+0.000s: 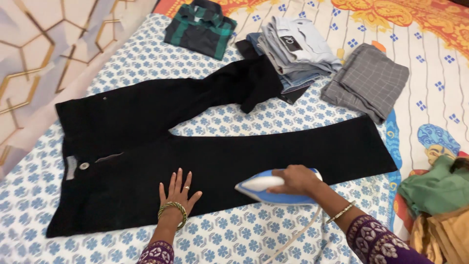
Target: The person unfolds a pair of black trousers on a bed, smooths the fabric, and uses a steam iron to press the legs and waist area. The person adjusts the trousers and continues ironing different sections to remove wrinkles.
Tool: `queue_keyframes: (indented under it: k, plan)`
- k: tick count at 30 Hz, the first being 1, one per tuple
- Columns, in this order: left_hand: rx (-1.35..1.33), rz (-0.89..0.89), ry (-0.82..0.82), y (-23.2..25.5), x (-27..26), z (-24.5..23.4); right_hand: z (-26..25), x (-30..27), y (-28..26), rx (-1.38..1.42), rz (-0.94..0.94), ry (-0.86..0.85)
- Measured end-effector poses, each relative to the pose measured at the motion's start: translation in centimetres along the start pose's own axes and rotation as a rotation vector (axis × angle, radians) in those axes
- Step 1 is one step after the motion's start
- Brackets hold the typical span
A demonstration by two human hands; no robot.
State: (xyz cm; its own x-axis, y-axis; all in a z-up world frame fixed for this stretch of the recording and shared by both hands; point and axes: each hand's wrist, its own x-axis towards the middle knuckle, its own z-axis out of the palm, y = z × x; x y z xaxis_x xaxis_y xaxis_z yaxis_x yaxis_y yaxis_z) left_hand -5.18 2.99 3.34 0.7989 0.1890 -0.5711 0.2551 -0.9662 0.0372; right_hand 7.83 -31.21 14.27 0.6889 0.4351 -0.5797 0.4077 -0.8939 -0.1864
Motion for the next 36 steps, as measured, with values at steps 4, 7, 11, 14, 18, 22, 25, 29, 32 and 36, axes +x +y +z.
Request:
queue_keyframes:
  k: [4, 7, 11, 14, 18, 22, 25, 29, 32, 36]
  plan:
    - [0.038, -0.01, -0.049, -2.4, -0.9, -0.2, -1.1, 1.2, -1.6, 0.209, 0.298, 0.126]
    - [-0.037, -0.063, -0.03, -5.7, -0.1, 0.6, -2.4, 3.5, -2.8, 0.239, 0.341, 0.212]
    - [-0.185, -0.12, 0.138, -11.1, 2.3, 1.7, -3.3, 6.7, -4.2, 0.204, 0.272, 0.24]
    - [-0.127, -0.283, 0.243, -14.7, 2.7, 0.8, -3.9, 9.2, -5.8, 0.188, 0.195, 0.184]
    - [-0.193, -0.466, 0.35, -19.7, 2.6, -0.8, -4.7, 11.7, -9.5, 0.181, 0.09, 0.176]
    - [-0.349, -0.573, 0.382, -22.8, 2.2, -1.1, -5.0, 12.3, -14.7, 0.128, 0.042, 0.06]
    - [-0.401, -0.692, 0.455, -23.6, 1.7, -1.6, -4.7, 11.8, -18.3, 0.131, -0.033, -0.004]
    - [-0.476, -0.789, 0.351, -24.7, 1.3, -2.4, -3.1, 9.8, -21.9, 0.078, -0.128, -0.061]
    - [-0.519, -0.821, 0.343, -25.6, 1.2, -2.5, -1.4, 8.4, -23.6, -0.005, -0.162, -0.14]
    - [-0.898, -0.765, 0.287, -27.6, 1.1, -2.0, 0.7, 6.8, -24.2, -0.056, -0.271, -0.134]
